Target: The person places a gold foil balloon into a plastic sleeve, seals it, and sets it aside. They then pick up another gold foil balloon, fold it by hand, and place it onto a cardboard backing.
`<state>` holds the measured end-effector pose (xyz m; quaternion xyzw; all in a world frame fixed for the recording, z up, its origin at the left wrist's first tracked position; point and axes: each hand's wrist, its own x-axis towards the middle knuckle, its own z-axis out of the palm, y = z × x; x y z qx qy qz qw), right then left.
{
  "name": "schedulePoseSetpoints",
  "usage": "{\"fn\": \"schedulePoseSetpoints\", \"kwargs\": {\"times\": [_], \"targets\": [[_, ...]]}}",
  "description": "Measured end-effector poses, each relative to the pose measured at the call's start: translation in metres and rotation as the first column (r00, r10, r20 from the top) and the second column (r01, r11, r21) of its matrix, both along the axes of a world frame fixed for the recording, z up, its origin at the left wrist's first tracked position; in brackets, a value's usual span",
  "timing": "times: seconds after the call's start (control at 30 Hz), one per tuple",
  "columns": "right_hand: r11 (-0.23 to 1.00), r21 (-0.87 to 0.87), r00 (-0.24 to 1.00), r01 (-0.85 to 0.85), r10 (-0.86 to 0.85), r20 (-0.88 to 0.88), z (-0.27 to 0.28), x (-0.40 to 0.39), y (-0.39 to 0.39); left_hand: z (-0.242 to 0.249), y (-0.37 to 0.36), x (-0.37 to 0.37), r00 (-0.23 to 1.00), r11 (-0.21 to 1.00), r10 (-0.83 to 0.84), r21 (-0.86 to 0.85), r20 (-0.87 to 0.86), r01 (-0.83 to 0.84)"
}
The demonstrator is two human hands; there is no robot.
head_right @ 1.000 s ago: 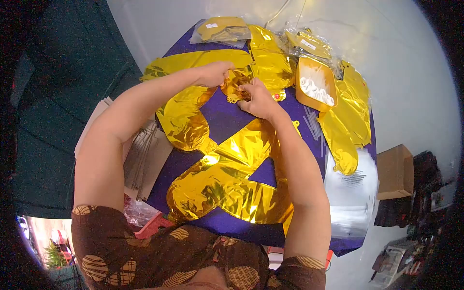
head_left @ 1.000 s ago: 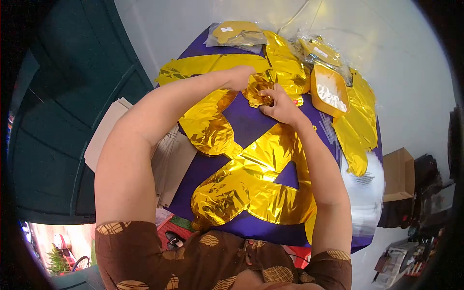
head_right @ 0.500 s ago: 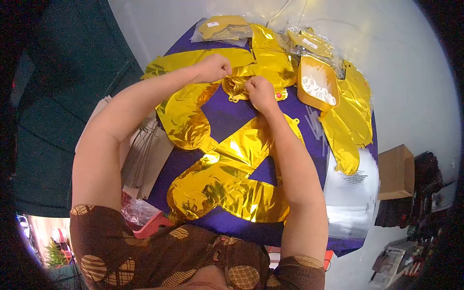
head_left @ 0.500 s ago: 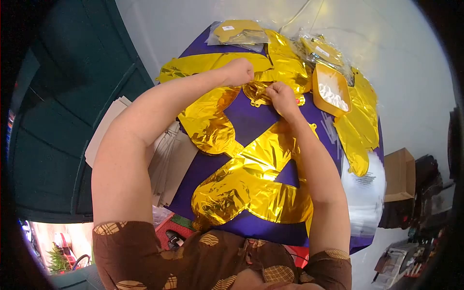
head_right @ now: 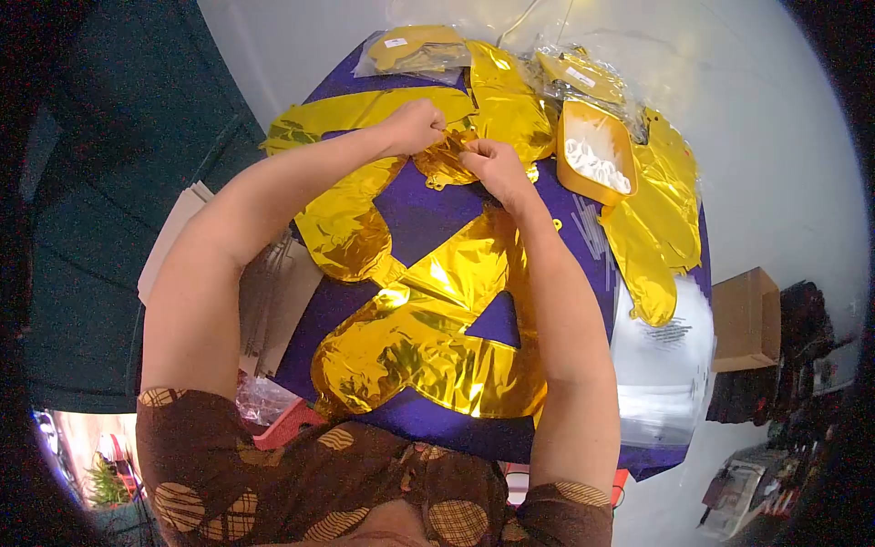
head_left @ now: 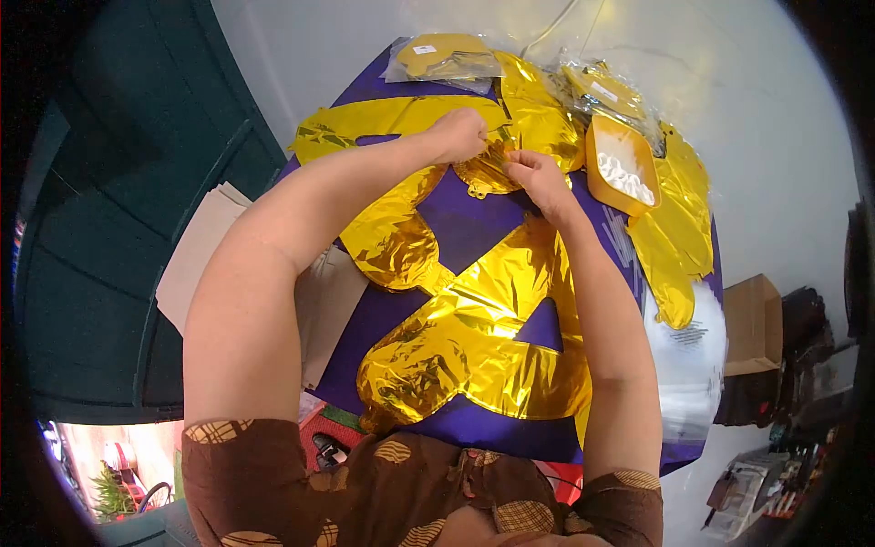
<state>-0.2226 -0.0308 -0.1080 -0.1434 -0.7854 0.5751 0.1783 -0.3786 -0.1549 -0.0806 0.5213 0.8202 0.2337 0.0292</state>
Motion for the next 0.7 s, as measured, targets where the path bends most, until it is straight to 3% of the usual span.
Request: {"fn": "schedulePoseSetpoints", "kwargs": {"times": [0.1, 0.2, 0.4, 0.7], "targets": [[0.988, 0.15, 0.999, -0.044, 0.044, 0.001, -0.014, -0.004, 0.012, -0.003, 0.001, -0.002, 1.0, 1.0, 0.004, -0.027, -0.003, -0.004], [1.0, 0.014, 1.0, -0.006, 0.005, 0.027, -0.015, -0.006, 0.013, -0.003, 0.002, -0.003, 0.998, 0.999, 0.045, -0.021, -0.052, -0.046], [0.991, 0.052, 0.992, 0.123, -0.124, 0.022, -0.013, -0.008, 0.002, 0.003, -0.003, 0.004, 0.996, 0.993, 0.086, -0.082, -0.003, -0.086], [0.991, -0.048, 0.992, 0.121, -0.123, -0.029, -0.014, -0.007, 0.007, 0.002, -0.005, 0.017, 0.989, 0.991, 0.131, -0.024, 0.07, -0.129]]}}
